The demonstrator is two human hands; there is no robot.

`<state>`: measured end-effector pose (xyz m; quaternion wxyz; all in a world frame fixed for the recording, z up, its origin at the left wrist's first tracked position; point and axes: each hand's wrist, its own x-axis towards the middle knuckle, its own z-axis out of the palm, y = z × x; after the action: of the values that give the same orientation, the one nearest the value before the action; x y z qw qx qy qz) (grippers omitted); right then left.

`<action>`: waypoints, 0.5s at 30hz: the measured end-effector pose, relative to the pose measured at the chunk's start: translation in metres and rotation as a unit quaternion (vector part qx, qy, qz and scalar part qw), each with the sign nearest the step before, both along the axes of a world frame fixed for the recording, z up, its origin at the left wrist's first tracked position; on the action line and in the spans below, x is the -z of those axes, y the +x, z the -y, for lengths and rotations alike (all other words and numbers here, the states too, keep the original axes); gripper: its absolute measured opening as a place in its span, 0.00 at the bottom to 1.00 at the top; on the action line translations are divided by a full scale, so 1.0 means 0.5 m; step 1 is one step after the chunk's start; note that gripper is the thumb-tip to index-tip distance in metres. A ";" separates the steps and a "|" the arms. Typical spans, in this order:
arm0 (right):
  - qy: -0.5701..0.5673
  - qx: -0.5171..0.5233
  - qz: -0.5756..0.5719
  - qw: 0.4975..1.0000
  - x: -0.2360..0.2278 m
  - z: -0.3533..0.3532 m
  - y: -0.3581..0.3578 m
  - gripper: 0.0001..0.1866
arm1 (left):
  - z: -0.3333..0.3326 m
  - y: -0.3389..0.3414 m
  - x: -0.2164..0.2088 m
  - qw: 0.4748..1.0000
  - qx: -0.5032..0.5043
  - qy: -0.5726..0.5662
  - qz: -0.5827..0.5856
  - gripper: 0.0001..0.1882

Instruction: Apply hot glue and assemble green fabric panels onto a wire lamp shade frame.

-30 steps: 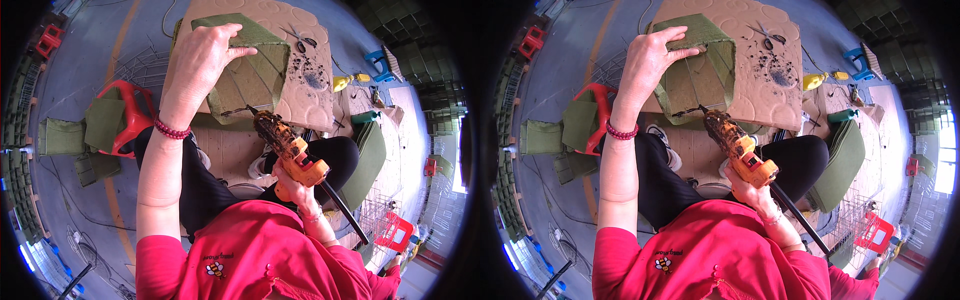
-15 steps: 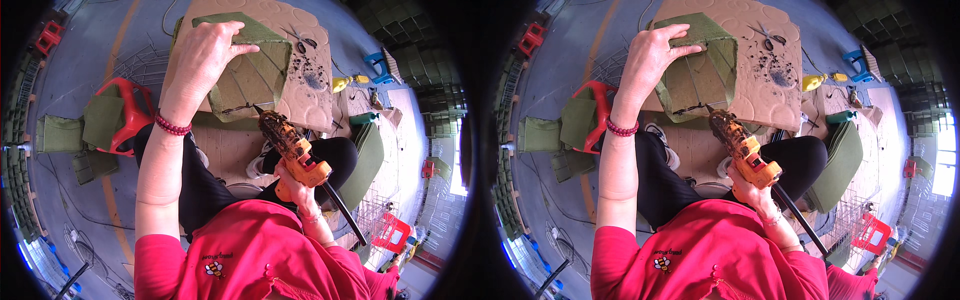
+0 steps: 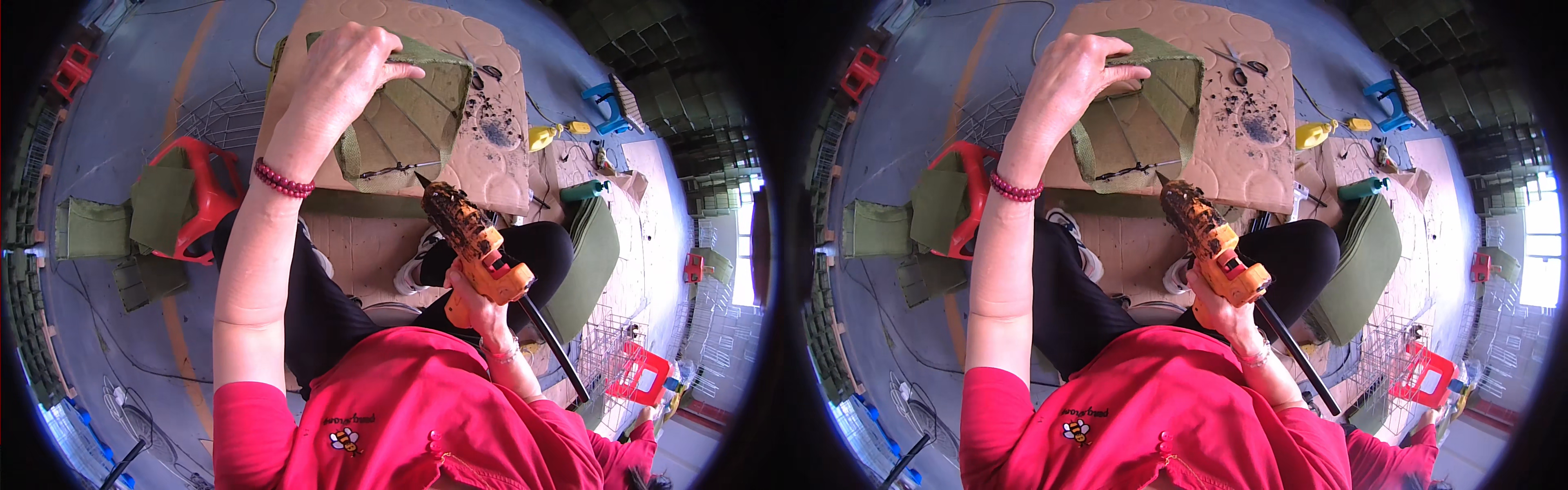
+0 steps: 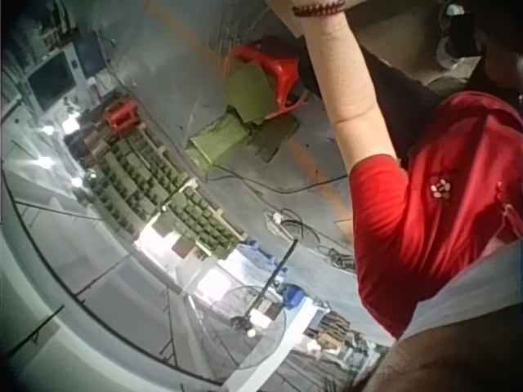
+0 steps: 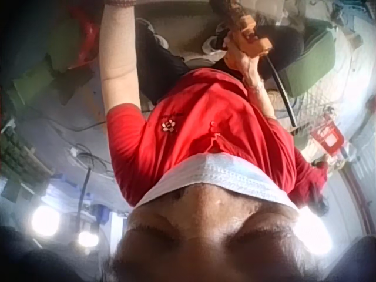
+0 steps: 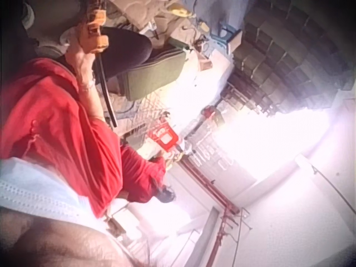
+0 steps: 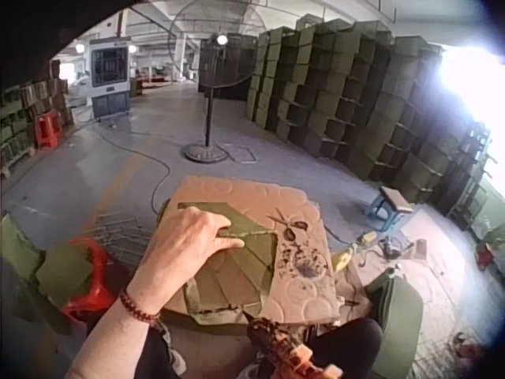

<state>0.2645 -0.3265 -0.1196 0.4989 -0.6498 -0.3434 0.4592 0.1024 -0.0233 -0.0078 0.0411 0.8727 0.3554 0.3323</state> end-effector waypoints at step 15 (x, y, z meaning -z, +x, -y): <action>0.058 -0.049 0.106 0.991 0.029 0.003 0.005 0.10 | -0.011 0.065 0.011 0.990 0.075 0.122 0.004 0.22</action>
<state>0.2670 -0.3282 -0.1339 0.4732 -0.6474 -0.4519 0.3908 0.1349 -0.0176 -0.0131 -0.0397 0.8939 0.2455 0.3730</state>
